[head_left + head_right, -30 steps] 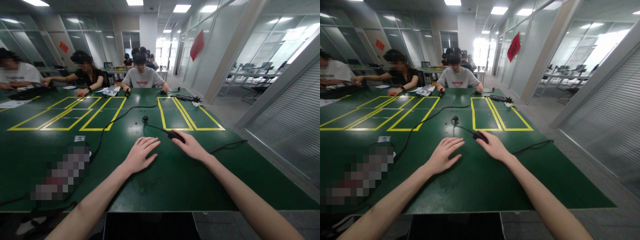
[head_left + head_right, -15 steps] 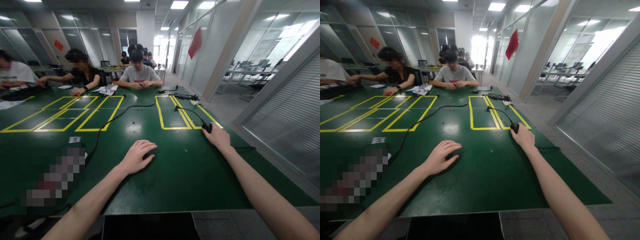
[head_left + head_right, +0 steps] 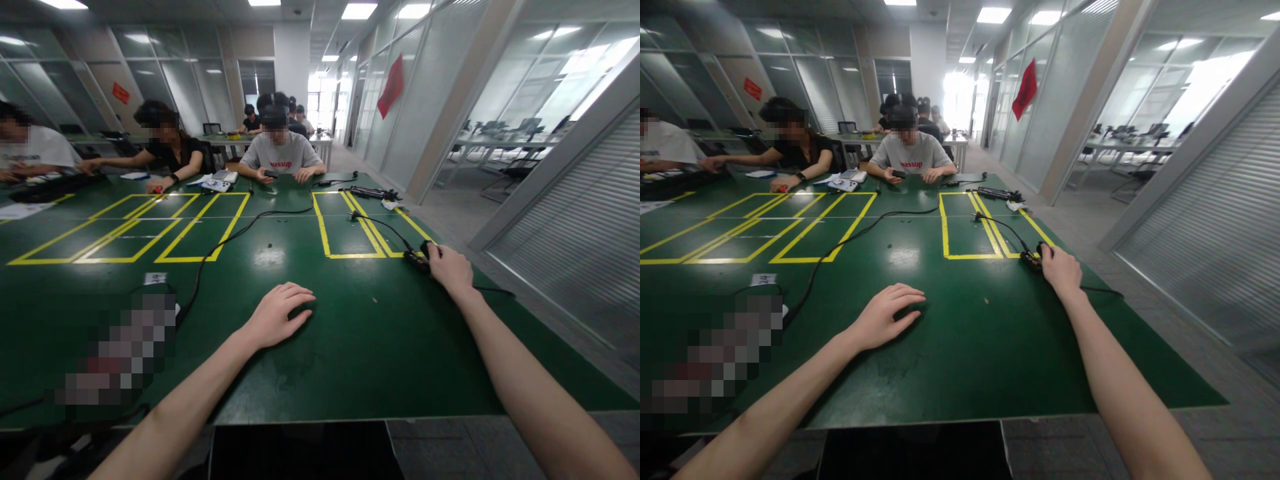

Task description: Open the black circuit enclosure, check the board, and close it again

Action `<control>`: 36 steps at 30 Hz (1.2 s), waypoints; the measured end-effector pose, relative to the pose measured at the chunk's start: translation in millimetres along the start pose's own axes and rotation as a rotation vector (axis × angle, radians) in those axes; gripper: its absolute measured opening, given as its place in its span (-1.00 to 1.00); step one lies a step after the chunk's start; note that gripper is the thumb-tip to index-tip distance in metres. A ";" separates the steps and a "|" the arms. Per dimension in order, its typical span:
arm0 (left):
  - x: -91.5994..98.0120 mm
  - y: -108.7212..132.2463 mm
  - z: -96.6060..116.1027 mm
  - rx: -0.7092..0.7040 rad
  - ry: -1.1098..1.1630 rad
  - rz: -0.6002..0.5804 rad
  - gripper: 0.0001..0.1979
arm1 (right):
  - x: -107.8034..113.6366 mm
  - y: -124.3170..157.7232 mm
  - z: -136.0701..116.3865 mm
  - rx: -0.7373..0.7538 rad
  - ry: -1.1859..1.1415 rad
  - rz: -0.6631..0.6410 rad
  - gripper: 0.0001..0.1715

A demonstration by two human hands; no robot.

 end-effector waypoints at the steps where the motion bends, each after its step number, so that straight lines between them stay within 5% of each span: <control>1: -0.4 0.0 -0.1 0.001 0.002 -0.003 -0.79 | -0.1 -1.8 4.9 -0.024 -0.023 0.020 -0.32; 11: -2.8 -0.5 -1.8 0.009 0.015 -0.027 -0.81 | -1.2 -3.4 4.2 -0.138 -0.086 -0.080 -0.50; 19: -0.6 0.3 0.5 0.000 0.017 -0.026 -0.81 | 12.1 2.8 -15.4 0.102 -0.020 -0.022 -0.48; 36: -2.9 0.6 -0.8 -0.001 0.025 -0.038 -0.83 | 7.5 0.7 -12.3 0.034 0.175 -0.090 -0.45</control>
Point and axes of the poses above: each hand's wrist, its own y-axis away from the middle knuckle, its own x-axis out of the back of the hand, z = x × y, the point moved 5 cm from there along -y, towards the middle knuckle, and after that the axes turned 9 degrees about x, right-handed, at the moved point
